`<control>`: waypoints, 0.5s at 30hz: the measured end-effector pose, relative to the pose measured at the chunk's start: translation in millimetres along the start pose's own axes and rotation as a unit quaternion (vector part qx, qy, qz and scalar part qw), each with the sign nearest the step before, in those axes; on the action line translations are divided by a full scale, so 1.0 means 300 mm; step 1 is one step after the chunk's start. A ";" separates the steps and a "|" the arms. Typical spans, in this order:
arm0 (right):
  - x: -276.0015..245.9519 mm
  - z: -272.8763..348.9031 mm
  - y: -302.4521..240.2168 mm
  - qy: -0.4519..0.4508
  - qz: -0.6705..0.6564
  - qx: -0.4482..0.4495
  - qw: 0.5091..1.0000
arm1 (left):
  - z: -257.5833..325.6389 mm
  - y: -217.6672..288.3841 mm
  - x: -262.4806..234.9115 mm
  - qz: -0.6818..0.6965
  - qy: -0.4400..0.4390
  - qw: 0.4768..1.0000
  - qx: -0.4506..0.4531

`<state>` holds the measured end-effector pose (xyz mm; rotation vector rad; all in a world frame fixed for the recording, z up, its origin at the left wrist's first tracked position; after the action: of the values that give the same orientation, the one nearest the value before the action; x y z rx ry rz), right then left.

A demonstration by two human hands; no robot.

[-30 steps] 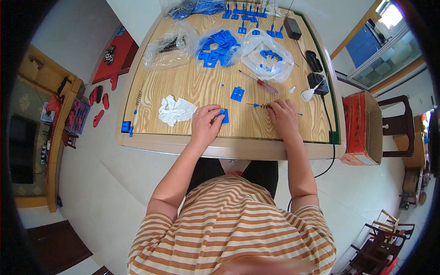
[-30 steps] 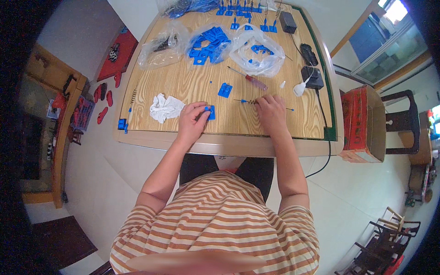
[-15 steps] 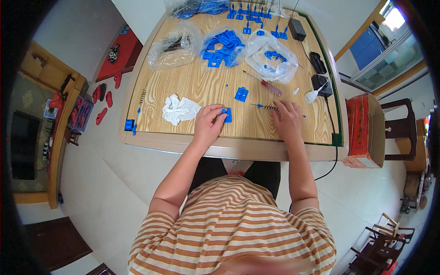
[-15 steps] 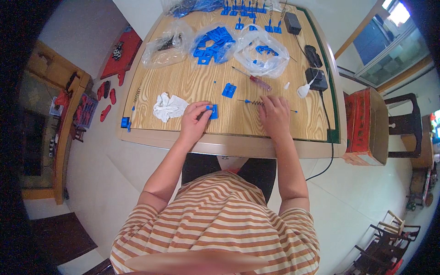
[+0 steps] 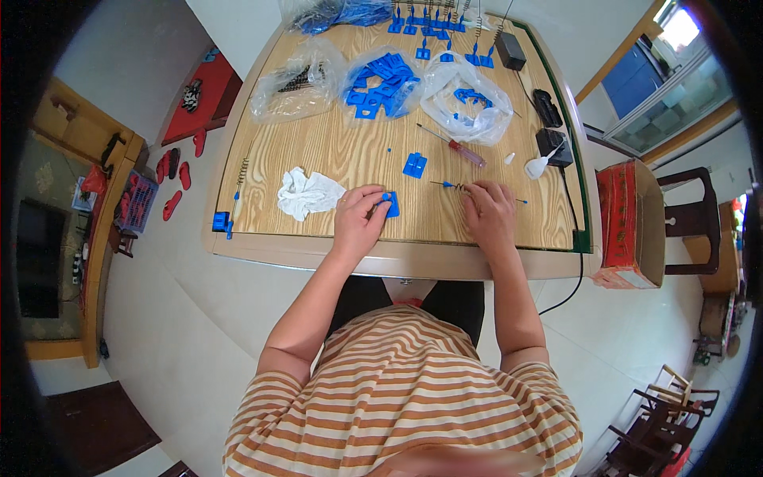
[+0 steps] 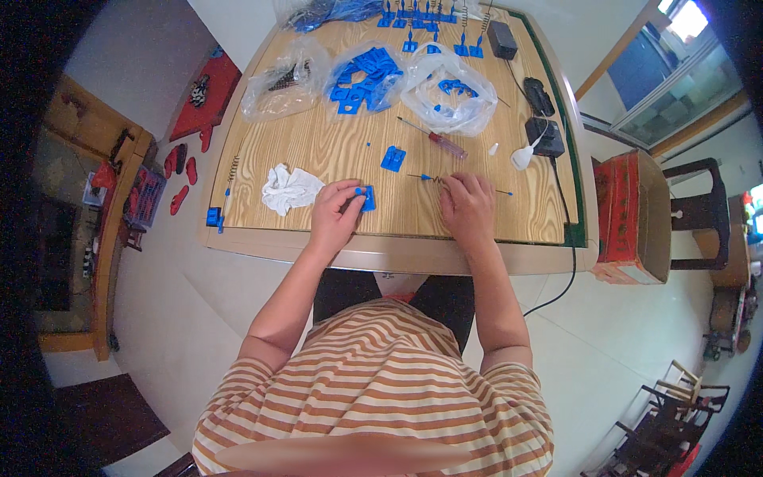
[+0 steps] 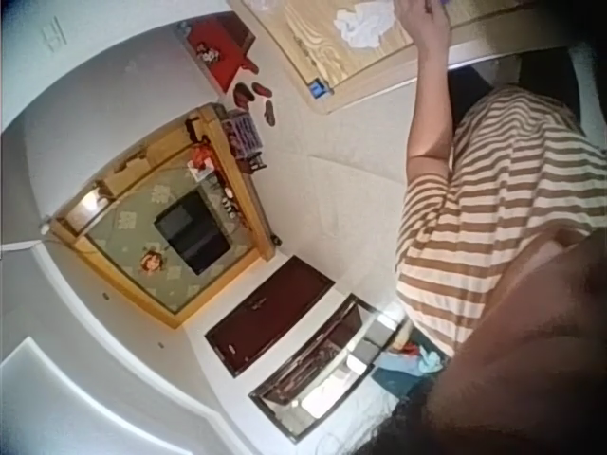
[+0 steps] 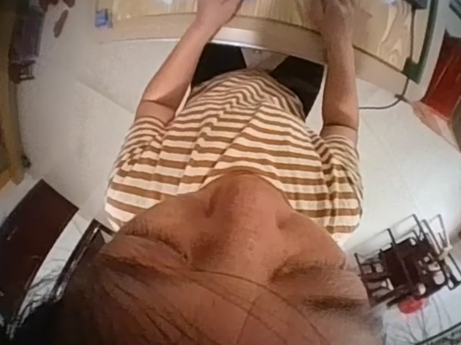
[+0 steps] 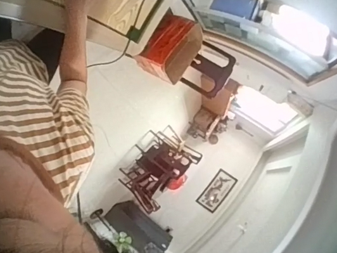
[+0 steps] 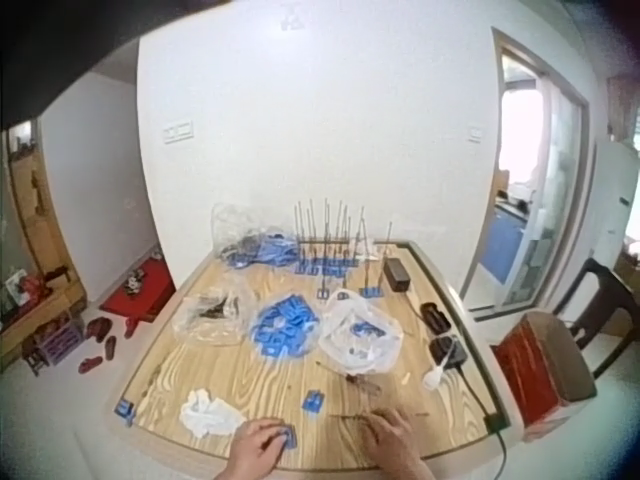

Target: The recorder is assembling small blue plastic housing components with a spring mechanism on a wooden table using a screwdriver.

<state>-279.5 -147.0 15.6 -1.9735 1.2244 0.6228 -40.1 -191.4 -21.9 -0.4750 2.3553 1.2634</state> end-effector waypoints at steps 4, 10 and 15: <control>-0.027 -0.016 0.035 0.031 -0.007 0.041 0.999 | 0.000 0.008 -0.003 0.008 -0.001 1.000 0.001; -0.154 0.015 0.226 0.121 -0.050 0.233 0.964 | 0.012 -0.010 -0.020 0.044 0.009 0.998 -0.034; -0.208 0.045 0.415 0.137 0.040 0.294 0.945 | 0.008 -0.014 -0.024 0.104 0.016 0.992 -0.063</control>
<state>-419.2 -138.0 11.5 -1.5347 1.4568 -0.0041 -31.5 -190.7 -22.3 -0.2955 2.4110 1.5163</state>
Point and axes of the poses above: each hand's wrist, its own z-axis away from the middle knuckle, its own x-axis out of the palm, y = z × x, the point moved 8 cm from there along -z, towards the middle knuckle
